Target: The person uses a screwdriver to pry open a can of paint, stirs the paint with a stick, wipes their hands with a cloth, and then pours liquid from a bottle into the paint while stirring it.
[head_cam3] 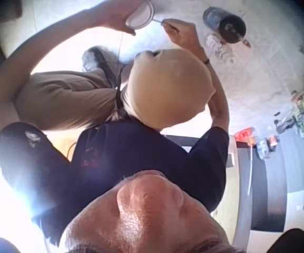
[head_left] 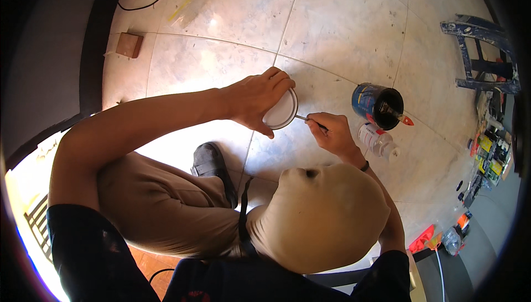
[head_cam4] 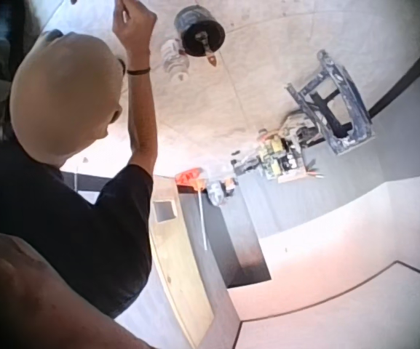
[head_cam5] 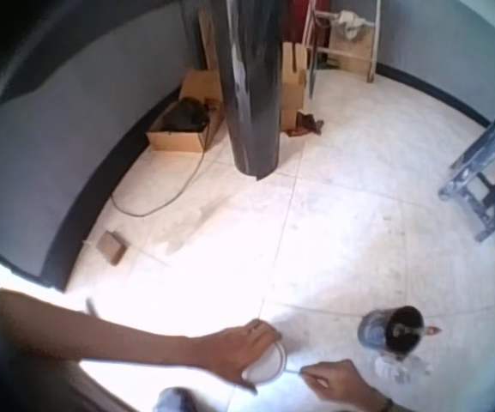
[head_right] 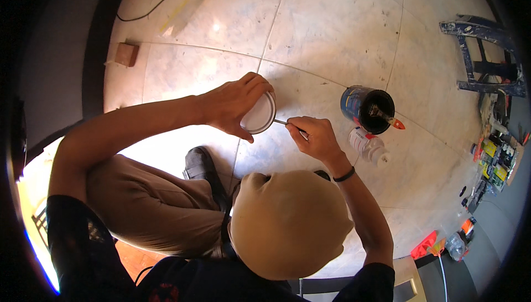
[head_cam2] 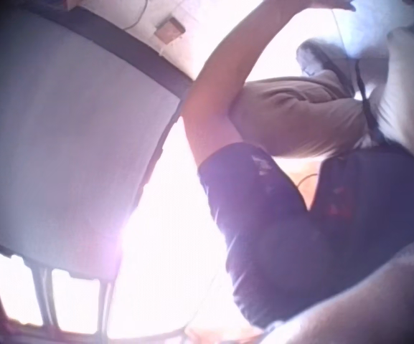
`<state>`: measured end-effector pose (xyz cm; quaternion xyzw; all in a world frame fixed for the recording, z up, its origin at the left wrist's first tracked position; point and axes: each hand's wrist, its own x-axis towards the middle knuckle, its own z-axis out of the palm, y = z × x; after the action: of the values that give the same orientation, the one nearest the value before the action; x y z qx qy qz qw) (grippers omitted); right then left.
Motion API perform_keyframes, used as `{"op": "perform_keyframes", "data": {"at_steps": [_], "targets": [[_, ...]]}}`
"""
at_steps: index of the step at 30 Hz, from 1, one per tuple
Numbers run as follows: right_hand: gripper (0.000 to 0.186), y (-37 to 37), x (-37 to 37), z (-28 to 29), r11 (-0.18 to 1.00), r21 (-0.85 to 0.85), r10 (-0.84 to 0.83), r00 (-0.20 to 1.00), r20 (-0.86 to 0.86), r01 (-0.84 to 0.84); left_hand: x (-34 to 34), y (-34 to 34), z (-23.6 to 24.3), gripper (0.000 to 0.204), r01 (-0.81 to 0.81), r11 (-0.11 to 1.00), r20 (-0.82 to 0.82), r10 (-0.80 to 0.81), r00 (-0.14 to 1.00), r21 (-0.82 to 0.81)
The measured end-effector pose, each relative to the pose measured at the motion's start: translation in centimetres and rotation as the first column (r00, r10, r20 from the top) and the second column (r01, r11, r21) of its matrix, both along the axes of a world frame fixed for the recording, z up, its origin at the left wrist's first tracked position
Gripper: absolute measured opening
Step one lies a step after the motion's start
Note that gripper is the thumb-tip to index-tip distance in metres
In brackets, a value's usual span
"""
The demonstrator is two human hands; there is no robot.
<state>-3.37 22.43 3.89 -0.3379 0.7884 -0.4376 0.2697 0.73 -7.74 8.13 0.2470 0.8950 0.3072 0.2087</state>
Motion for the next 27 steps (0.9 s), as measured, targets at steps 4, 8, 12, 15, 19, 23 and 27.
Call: {"op": "perform_keyframes", "data": {"at_steps": [4,8,12,15,19,23,27], "targets": [[0.012,0.0,0.3,-1.2,0.994,-0.113,-0.017,0.998,-0.064,0.010,-0.2,0.1,0.3,0.108,0.013,1.000,0.007,-0.012,1.000,-0.012],[0.012,-0.2,0.5,-1.7,0.991,-0.132,-0.029,0.993,-0.113,0.014,-0.5,0.0,0.5,0.109,0.024,1.000,0.070,-0.023,0.997,-0.006],[0.014,-0.1,1.6,-2.8,0.979,-0.194,-0.105,0.976,-0.189,0.068,-0.8,0.3,0.4,0.114,0.049,0.998,0.028,-0.048,0.998,-0.035],[0.015,0.0,1.6,-1.1,0.993,-0.083,-0.096,0.975,-0.201,0.081,-0.6,0.5,1.2,0.124,0.029,0.995,0.032,-0.026,0.999,-0.093],[0.017,-0.2,1.8,2.7,0.976,0.036,-0.190,0.920,-0.344,0.215,1.2,1.5,2.1,0.145,-0.101,0.960,0.027,0.112,0.993,-0.262],[0.017,-1.0,1.0,4.9,0.966,0.148,-0.116,0.868,-0.483,0.211,3.2,3.1,1.3,0.150,-0.398,0.892,0.075,0.422,0.904,-0.216],[0.020,-1.7,0.3,5.9,0.942,0.291,0.046,0.797,-0.602,0.166,3.2,3.2,1.5,0.143,-0.467,0.859,0.116,0.496,0.861,-0.210]]}}
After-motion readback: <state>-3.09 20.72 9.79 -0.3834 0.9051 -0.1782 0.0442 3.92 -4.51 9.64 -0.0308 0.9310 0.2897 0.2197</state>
